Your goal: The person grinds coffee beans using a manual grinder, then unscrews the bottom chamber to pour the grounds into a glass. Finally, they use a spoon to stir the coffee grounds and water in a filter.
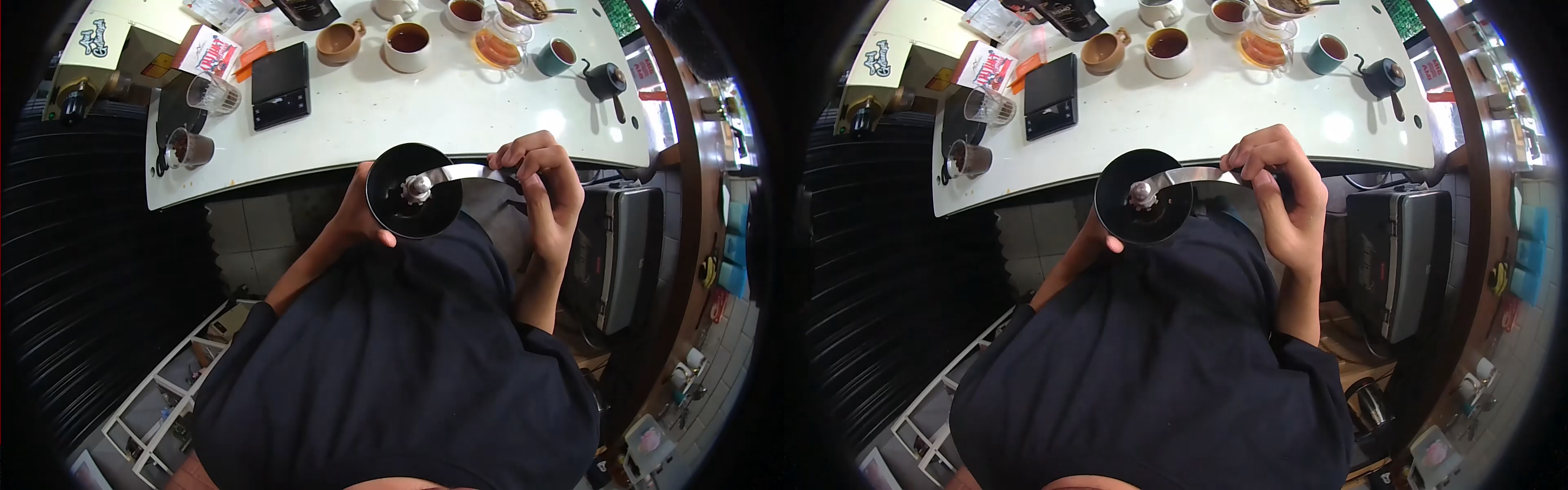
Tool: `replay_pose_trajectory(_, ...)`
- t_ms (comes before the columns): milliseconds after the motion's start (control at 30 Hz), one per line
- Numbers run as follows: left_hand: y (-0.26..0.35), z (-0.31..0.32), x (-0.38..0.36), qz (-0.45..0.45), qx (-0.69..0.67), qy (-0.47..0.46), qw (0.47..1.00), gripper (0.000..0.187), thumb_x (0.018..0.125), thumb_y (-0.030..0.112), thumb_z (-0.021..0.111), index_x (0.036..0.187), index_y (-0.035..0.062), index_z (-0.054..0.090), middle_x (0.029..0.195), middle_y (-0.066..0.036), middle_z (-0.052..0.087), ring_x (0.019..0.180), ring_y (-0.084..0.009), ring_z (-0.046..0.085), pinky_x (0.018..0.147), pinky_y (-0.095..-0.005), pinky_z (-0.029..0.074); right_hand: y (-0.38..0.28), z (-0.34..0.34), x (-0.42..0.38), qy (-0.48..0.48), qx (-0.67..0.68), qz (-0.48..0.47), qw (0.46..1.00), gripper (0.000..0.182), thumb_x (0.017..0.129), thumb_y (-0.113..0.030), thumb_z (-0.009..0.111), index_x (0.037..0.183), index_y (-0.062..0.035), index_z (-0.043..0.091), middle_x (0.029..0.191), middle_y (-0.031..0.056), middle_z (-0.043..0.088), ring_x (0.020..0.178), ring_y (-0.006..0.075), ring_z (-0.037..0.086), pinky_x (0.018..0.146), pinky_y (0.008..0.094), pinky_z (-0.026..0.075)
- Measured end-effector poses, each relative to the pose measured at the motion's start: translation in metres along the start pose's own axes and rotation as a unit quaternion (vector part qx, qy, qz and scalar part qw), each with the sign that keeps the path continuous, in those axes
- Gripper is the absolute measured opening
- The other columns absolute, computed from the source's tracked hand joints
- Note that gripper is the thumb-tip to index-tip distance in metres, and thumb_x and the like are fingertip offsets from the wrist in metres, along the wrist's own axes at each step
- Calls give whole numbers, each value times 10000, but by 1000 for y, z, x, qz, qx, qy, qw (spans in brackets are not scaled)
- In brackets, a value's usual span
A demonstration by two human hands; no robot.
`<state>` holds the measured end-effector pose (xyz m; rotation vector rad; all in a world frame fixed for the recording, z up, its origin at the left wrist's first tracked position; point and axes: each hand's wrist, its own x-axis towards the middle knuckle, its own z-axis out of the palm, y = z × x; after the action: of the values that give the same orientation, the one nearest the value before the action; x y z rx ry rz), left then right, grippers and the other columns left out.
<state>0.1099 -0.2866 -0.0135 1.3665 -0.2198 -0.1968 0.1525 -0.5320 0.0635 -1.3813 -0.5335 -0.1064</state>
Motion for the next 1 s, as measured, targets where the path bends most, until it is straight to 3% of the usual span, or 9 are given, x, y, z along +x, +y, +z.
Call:
replay_pose_trajectory(300,-8,51,30,-6,22,31,999,1149,480,786,859,1200,-72,603,1063,-106,701,979,-182,682,875,-334,547,7,-66,1,-12,-21,34,999,162,824,116,409,876,34,539,904,147,593,891,230,619,859,347,492)
replay_pose_trajectory(467,-48,42,34,-2,-4,45,999,1241,455,717,905,1350,-44,504,1233,-116,646,1107,-189,641,962,-358,521,6,-91,22,-45,-68,24,996,174,735,97,426,855,38,538,887,155,585,872,254,616,852,342,484)
replay_pose_trajectory(567,-58,27,60,-5,-87,-82,993,1334,444,701,909,1443,-22,401,1355,-121,572,1206,-203,590,1020,-382,492,2,-112,62,-207,-103,-35,972,285,616,16,453,883,50,547,913,162,578,891,319,603,886,361,475)
replay_pose_trajectory(700,-67,28,72,-89,-176,-84,977,1362,446,710,888,1478,1,350,1393,-120,540,1266,-203,546,1058,-392,468,12,-113,94,-302,-94,-24,948,228,679,-74,509,884,9,562,1109,171,594,1004,275,592,880,374,467)
replay_pose_trajectory(733,-69,24,79,-55,-162,-99,980,1311,542,725,861,1482,-33,349,1351,-169,555,1198,-259,613,1022,-410,500,19,-113,99,-301,-76,-31,950,217,685,-50,499,882,6,571,1107,165,601,992,268,594,873,365,469)
replay_pose_trajectory(800,-63,22,79,-35,-116,-105,987,1297,548,705,874,1483,-26,352,1350,-162,559,1191,-240,611,1022,-395,497,34,-110,102,-307,-53,-38,950,210,692,-26,490,879,4,580,1106,160,608,979,261,596,865,356,471)
replay_pose_trajectory(867,-44,28,77,-21,-71,-110,991,1283,553,685,887,1484,-20,355,1349,-155,563,1185,-221,610,1022,-380,494,45,-108,102,-305,-36,48,950,225,693,44,454,863,1,597,1119,155,628,975,251,598,855,334,472)
replay_pose_trajectory(933,-23,45,72,-56,-10,5,998,1018,598,470,969,1363,-5,493,1267,-67,630,1127,-136,605,992,-331,497,54,-105,102,-306,-25,79,948,248,679,69,432,849,2,600,1129,157,637,1000,257,603,875,337,476)
replay_pose_trajectory(1000,-12,53,65,-56,13,49,997,898,628,410,962,1304,-8,543,1205,-55,657,1082,-131,621,964,-321,507,61,-101,101,-310,-15,108,944,274,665,93,409,836,3,602,1140,160,646,1025,263,609,894,340,480)
